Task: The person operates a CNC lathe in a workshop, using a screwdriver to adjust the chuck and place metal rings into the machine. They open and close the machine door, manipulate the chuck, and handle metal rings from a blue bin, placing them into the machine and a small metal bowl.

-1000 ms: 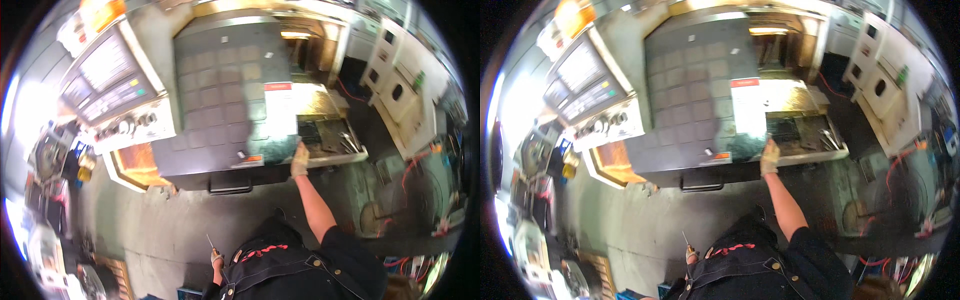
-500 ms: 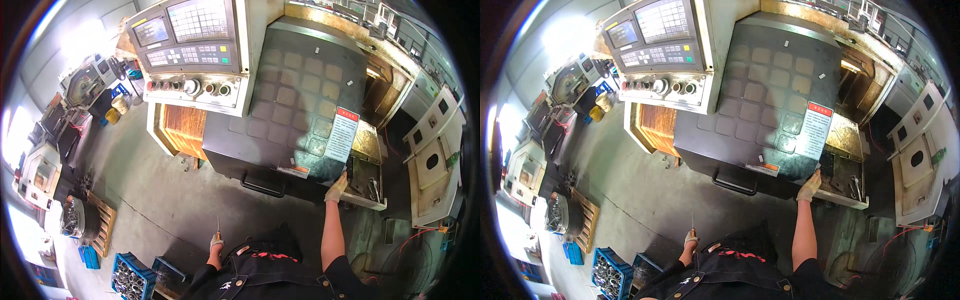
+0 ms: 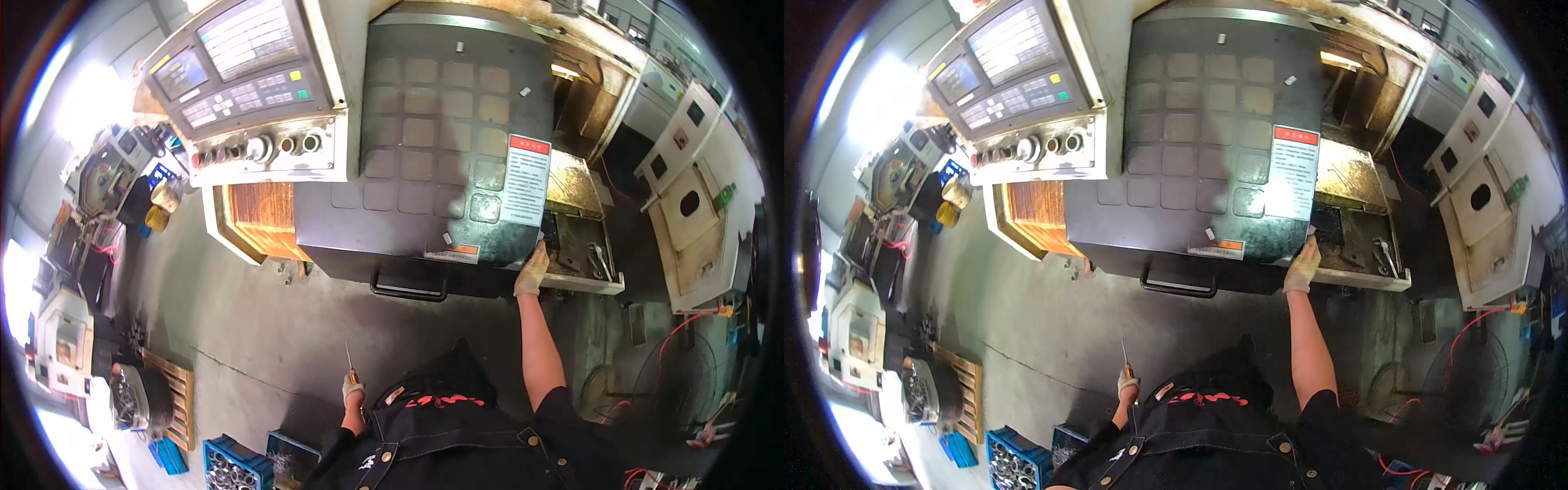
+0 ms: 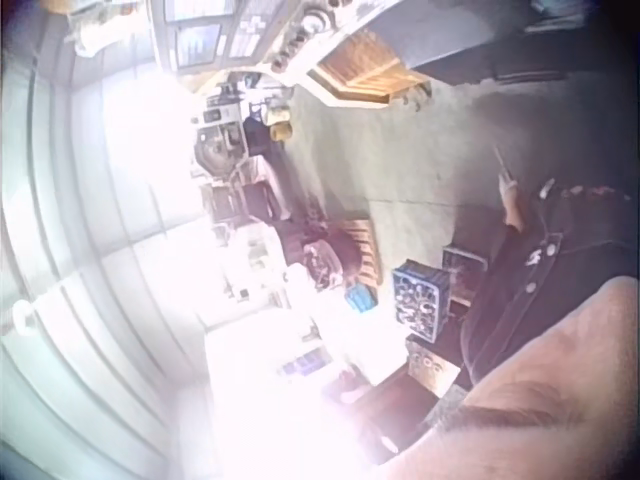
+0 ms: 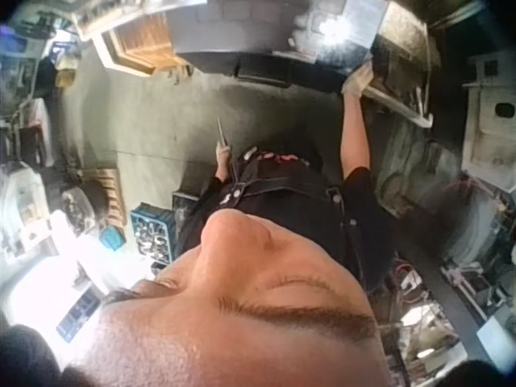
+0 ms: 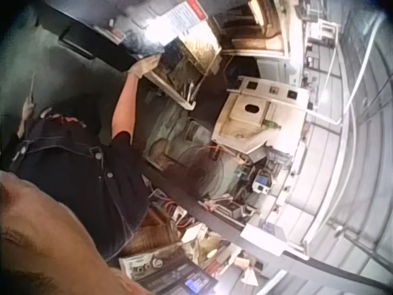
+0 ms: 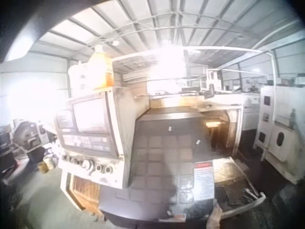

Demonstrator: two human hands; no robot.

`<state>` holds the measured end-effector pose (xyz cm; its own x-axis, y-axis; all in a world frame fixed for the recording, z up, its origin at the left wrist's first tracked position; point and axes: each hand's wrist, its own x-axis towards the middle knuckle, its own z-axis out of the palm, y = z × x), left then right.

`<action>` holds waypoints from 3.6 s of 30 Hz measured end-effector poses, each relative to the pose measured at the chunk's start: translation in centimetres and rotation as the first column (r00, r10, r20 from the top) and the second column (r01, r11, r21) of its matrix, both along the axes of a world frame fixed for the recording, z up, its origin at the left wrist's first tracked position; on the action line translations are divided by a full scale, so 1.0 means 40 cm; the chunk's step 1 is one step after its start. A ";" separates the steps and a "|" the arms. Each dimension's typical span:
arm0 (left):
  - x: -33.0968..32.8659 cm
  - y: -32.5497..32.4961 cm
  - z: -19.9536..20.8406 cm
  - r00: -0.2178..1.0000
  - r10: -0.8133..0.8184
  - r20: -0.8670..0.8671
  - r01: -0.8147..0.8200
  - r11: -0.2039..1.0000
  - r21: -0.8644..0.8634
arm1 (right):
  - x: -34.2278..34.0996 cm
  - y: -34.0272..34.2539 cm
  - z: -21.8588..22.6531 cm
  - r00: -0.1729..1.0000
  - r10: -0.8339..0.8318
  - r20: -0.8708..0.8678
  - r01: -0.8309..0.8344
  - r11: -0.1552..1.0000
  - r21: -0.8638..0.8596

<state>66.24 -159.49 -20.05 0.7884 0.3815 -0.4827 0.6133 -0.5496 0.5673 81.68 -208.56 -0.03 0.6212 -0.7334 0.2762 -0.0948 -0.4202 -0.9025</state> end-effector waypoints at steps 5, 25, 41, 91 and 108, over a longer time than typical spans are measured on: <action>0.000 0.009 -0.018 0.998 0.022 0.065 -0.014 0.992 -0.129 | -0.005 -0.005 0.015 0.961 -0.058 0.269 0.022 0.991 0.136; 0.012 -0.003 -0.027 0.998 -0.054 -0.018 0.053 0.998 -0.019 | 0.003 -0.021 -0.030 0.987 -0.127 0.096 0.138 0.983 -0.124; -0.001 0.028 -0.085 1.000 -0.025 -0.006 0.025 0.996 -0.083 | 0.005 -0.019 -0.028 0.969 -0.110 0.222 0.118 0.993 -0.025; -0.037 0.024 -0.001 0.998 0.002 -0.063 -0.006 0.998 -0.066 | 0.009 -0.027 -0.033 0.981 -0.064 0.185 0.065 0.998 0.000; -0.088 0.084 -0.141 0.996 0.084 -0.023 -0.087 0.979 -0.185 | 0.023 0.027 0.032 0.970 -0.084 0.229 0.045 0.984 0.173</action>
